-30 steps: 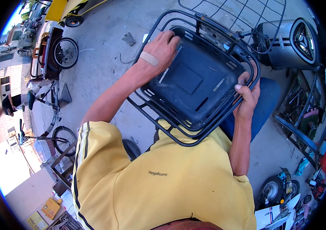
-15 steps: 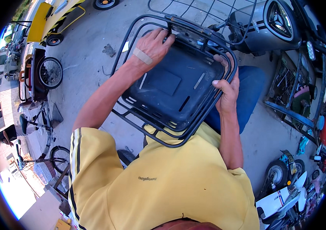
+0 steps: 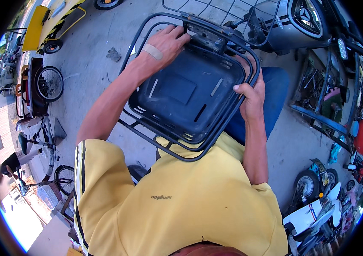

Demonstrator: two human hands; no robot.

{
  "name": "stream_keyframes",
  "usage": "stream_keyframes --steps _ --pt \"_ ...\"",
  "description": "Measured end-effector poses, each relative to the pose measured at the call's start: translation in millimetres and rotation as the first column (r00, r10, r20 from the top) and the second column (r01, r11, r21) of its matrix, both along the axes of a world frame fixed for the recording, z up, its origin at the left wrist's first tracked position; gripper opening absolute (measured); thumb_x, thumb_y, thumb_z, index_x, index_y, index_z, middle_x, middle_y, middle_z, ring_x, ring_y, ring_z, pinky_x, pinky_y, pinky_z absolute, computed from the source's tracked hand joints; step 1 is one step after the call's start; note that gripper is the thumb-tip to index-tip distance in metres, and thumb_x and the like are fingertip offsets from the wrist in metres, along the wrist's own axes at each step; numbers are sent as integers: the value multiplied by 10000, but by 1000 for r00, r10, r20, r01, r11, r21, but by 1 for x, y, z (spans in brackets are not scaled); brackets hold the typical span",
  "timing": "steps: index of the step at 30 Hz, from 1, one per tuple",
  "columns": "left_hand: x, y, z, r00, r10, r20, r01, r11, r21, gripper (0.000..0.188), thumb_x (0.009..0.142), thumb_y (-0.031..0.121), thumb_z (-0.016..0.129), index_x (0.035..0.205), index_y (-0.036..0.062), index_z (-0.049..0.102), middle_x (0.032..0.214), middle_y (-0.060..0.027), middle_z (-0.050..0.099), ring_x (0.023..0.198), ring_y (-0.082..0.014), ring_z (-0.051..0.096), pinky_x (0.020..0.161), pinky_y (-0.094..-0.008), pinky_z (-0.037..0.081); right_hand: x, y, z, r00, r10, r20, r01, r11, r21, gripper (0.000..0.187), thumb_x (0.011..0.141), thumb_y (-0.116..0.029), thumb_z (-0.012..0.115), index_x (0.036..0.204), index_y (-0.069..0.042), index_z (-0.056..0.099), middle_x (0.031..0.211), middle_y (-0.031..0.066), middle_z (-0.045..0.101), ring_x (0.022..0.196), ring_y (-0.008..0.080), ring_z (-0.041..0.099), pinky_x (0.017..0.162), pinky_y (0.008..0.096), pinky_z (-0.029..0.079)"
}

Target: The person assembles a front basket onto a scooter. They remove a plastic bag, align the basket frame with the scooter's front, retrieve bolts from a red bowl, and tighten them by hand to secure the basket.

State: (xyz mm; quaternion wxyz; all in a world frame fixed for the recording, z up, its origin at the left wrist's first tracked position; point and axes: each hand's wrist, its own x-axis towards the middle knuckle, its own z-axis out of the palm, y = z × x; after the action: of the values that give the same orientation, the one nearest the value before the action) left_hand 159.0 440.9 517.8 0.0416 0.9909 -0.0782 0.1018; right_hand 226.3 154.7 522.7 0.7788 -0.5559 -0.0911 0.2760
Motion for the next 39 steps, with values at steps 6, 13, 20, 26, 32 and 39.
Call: stream_keyframes --steps 6,13,20,26,32,39 --pt "5 -1 -2 1000 18 -9 -18 1000 -17 261 855 101 720 1099 65 634 1115 -93 601 1089 -294 594 923 -417 507 -1 -1 2 1000 2 27 -1 999 -32 905 626 9 537 1513 25 362 1483 222 497 1321 282 539 1073 335 459" --pt "1 -2 -7 999 -26 23 27 1000 -3 308 840 164 769 1123 113 661 1094 -95 582 1087 -295 585 918 -433 494 6 -6 -4 998 36 47 -32 997 -71 891 648 -6 581 1511 19 363 1472 204 496 1262 235 549 986 300 482" --pt "5 -12 -7 999 30 -11 -30 999 40 230 887 169 732 1095 97 666 1072 -117 546 1035 -314 579 903 -438 501 10 -11 -13 995 52 80 -37 983 -181 893 652 -89 633 1507 5 395 1415 164 518 1293 241 500 1082 325 396" --pt "6 -13 -10 998 56 -18 -58 989 -136 177 909 135 694 1057 52 646 1055 -138 545 961 -355 609 876 -435 503 8 -16 -8 993 108 46 -95 970 -222 855 658 -182 652 1473 -16 455 1352 123 527 1263 238 499 1112 336 355" --pt "13 -12 15 999 30 11 -29 994 -102 171 872 103 714 1005 48 622 997 -108 569 976 -322 623 868 -423 493 15 -19 -24 994 111 22 -104 972 -209 776 686 -171 651 1431 -19 494 1240 111 589 1180 234 562 1060 342 422" --pt "13 -7 42 979 17 202 -18 1000 2 149 905 129 694 1032 87 628 1019 -81 685 1019 -273 655 901 -394 495 12 -24 -30 962 110 -252 -122 992 -36 446 872 -116 656 1293 -10 555 1127 116 700 1026 209 703 939 363 585"
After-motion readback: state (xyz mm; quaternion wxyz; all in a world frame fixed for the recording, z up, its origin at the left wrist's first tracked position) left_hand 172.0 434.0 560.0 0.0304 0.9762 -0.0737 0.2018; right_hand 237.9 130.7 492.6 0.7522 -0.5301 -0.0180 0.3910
